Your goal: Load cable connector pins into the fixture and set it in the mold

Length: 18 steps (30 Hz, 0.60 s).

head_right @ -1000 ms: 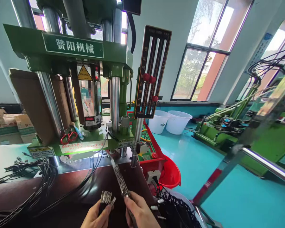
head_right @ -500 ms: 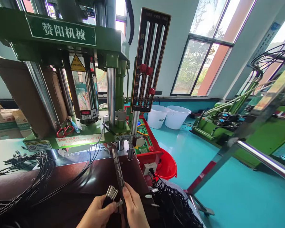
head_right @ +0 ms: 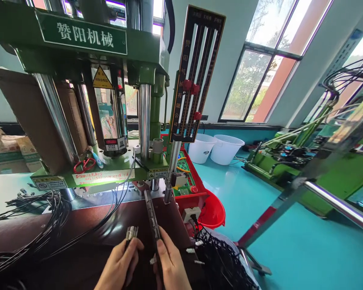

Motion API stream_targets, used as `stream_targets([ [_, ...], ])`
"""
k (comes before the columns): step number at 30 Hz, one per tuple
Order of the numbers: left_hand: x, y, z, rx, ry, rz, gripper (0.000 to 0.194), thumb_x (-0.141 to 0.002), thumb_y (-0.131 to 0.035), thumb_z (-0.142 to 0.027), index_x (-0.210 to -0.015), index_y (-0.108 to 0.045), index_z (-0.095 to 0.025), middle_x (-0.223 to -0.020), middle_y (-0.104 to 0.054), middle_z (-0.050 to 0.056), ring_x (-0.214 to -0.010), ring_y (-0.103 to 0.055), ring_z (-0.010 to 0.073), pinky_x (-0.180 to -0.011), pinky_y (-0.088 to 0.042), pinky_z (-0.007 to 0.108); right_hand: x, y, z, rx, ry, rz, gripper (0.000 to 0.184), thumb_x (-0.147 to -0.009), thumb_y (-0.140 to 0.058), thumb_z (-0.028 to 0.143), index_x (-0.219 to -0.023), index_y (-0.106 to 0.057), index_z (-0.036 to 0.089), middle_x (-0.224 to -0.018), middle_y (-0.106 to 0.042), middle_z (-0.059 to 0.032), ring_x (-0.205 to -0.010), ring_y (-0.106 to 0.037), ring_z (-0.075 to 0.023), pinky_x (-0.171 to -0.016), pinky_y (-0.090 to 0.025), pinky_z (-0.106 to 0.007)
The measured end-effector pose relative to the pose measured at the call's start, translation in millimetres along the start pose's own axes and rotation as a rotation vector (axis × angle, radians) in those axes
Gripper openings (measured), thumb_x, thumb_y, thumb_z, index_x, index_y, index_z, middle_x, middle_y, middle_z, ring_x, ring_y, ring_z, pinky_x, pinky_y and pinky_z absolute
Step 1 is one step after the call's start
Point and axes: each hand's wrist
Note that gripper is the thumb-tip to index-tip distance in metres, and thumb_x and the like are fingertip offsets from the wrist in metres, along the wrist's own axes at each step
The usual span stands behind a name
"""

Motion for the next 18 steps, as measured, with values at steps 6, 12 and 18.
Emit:
stream_targets([
  [6,-2.5,0.2,-3.1,-0.142,-0.065,0.002,0.030,-0.069,-0.053,-0.038,-0.082,-0.059,-0.011,-0.064,-0.060,0.003,-0.060,-0.051,0.0130,-0.060,-0.041,0.022,-0.6,0.2,7.7,-0.055,-0.054,0.034,0.054,-0.079,-0.043,0.054,-0.119,-0.047,0.019,-0.113,-0.054,-0.0072,-0.100,-0.050,-0.0198,-0.092,-0.036,-0.032],
  [12,-1.7,-1.9,-5.4,-0.310,-0.010,0.096,0.015,-0.066,-0.047,-0.028,-0.061,-0.048,-0.013,-0.058,-0.050,0.001,-0.059,-0.042,0.0130,-0.057,-0.034,0.023,1.3,2.2,8.2,-0.068,-0.066,0.079,0.053,-0.077,-0.047,0.052,-0.120,-0.048,0.020,-0.116,-0.052,-0.0067,-0.114,-0.040,-0.0229,-0.099,-0.028,-0.036],
  [18,-0.9,-0.9,-2.5,-0.297,-0.016,0.091,0.017,-0.063,-0.047,-0.031,-0.057,-0.044,-0.015,-0.053,-0.043,-0.001,-0.055,-0.037,0.0116,-0.052,-0.031,0.023,1.3,4.7,6.9,-0.024,-0.037,0.128,0.052,-0.080,-0.045,0.048,-0.120,-0.047,0.016,-0.118,-0.052,-0.0081,-0.115,-0.040,-0.0217,-0.099,-0.030,-0.034],
])
Point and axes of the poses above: each hand's wrist, its own x-axis away from the middle knuckle, its own y-axis out of the back of the hand, z = x × y
